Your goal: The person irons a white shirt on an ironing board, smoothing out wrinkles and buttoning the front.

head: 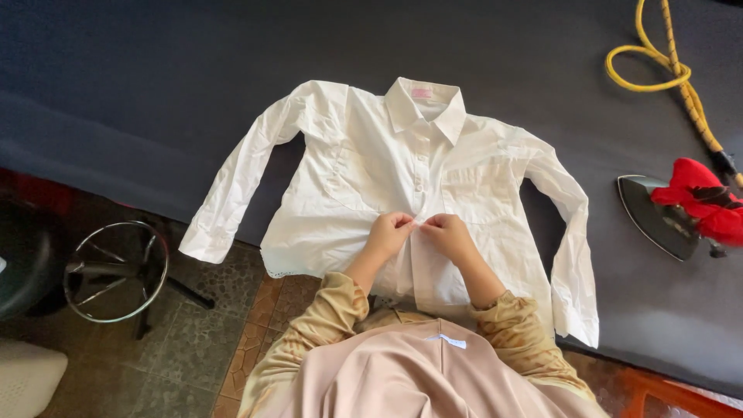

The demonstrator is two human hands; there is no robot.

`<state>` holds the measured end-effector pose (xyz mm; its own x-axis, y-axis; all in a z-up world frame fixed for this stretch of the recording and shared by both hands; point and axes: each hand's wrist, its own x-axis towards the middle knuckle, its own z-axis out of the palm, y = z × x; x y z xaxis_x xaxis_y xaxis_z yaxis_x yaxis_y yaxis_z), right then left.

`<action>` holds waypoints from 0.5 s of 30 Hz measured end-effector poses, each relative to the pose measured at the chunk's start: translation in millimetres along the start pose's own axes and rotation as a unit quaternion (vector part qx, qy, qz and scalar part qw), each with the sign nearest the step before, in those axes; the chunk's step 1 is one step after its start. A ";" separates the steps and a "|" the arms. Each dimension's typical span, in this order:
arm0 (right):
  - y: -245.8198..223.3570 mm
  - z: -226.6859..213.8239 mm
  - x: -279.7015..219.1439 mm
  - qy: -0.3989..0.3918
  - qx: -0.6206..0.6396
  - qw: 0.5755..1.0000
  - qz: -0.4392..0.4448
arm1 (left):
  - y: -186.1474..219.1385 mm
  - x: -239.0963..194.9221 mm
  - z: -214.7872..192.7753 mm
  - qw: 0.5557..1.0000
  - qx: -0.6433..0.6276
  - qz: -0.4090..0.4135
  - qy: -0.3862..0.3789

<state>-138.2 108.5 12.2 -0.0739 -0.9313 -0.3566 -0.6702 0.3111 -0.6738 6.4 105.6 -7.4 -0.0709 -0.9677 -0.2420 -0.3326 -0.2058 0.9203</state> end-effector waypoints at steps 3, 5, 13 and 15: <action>16.6 8.0 9.4 -0.017 0.107 0.993 0.045 | 5.4 -5.5 -3.2 1.000 -0.007 0.004 0.004; 14.0 6.8 7.7 -0.028 0.146 0.987 0.062 | 7.2 -7.2 -4.7 1.000 -0.014 0.006 0.007; -0.3 -3.2 -1.3 -0.065 0.228 0.969 0.070 | 8.2 -9.5 -3.7 0.999 0.021 -0.035 -0.018; 6.8 1.0 6.4 -0.066 0.221 0.970 0.070 | 10.8 -7.2 -3.3 0.999 0.023 -0.032 -0.022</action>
<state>-142.5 104.8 4.8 -0.0269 -0.8503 -0.5256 -0.2756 0.5117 -0.8138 6.4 109.9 5.3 -0.0884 -0.9454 -0.3138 -0.3799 -0.2592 0.8879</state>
